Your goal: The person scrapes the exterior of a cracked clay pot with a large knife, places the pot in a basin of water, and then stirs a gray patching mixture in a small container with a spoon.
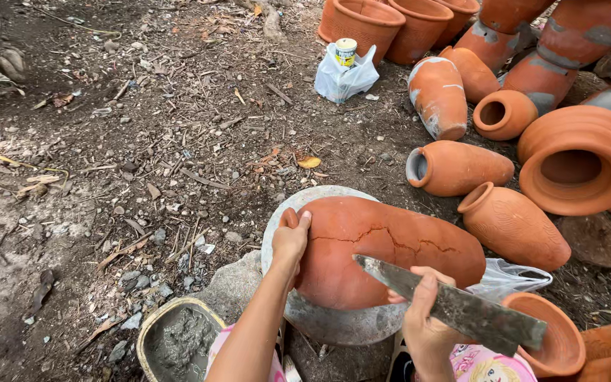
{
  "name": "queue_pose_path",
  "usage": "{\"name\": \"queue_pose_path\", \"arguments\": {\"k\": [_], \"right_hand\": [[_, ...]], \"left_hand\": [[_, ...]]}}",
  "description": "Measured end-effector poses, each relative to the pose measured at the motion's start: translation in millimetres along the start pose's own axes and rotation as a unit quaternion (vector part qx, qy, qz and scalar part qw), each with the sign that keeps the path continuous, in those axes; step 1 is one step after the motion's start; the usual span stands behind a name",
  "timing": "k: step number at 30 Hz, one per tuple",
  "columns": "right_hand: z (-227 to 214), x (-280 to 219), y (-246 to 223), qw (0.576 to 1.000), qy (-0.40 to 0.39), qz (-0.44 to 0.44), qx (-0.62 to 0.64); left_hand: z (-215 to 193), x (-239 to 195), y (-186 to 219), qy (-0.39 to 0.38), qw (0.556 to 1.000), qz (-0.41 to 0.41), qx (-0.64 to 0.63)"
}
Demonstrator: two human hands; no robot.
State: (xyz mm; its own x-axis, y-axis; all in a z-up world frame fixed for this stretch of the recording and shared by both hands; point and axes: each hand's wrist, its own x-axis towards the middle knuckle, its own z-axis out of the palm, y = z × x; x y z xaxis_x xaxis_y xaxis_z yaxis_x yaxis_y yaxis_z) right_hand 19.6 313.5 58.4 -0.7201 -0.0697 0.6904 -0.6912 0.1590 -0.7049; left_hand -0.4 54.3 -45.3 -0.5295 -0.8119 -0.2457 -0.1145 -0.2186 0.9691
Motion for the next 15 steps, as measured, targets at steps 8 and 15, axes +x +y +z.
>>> {"name": "queue_pose_path", "arguments": {"k": [8, 15], "right_hand": [[-1.9, -5.7, -0.2, 0.996, -0.04, -0.023, -0.082], [-18.9, -11.4, -2.8, 0.991, 0.08, 0.059, 0.094]], "left_hand": [[-5.0, -12.8, 7.0, -0.005, 0.998, -0.054, 0.02], [-7.2, -6.3, 5.9, 0.004, 0.996, -0.089, 0.03]]}}
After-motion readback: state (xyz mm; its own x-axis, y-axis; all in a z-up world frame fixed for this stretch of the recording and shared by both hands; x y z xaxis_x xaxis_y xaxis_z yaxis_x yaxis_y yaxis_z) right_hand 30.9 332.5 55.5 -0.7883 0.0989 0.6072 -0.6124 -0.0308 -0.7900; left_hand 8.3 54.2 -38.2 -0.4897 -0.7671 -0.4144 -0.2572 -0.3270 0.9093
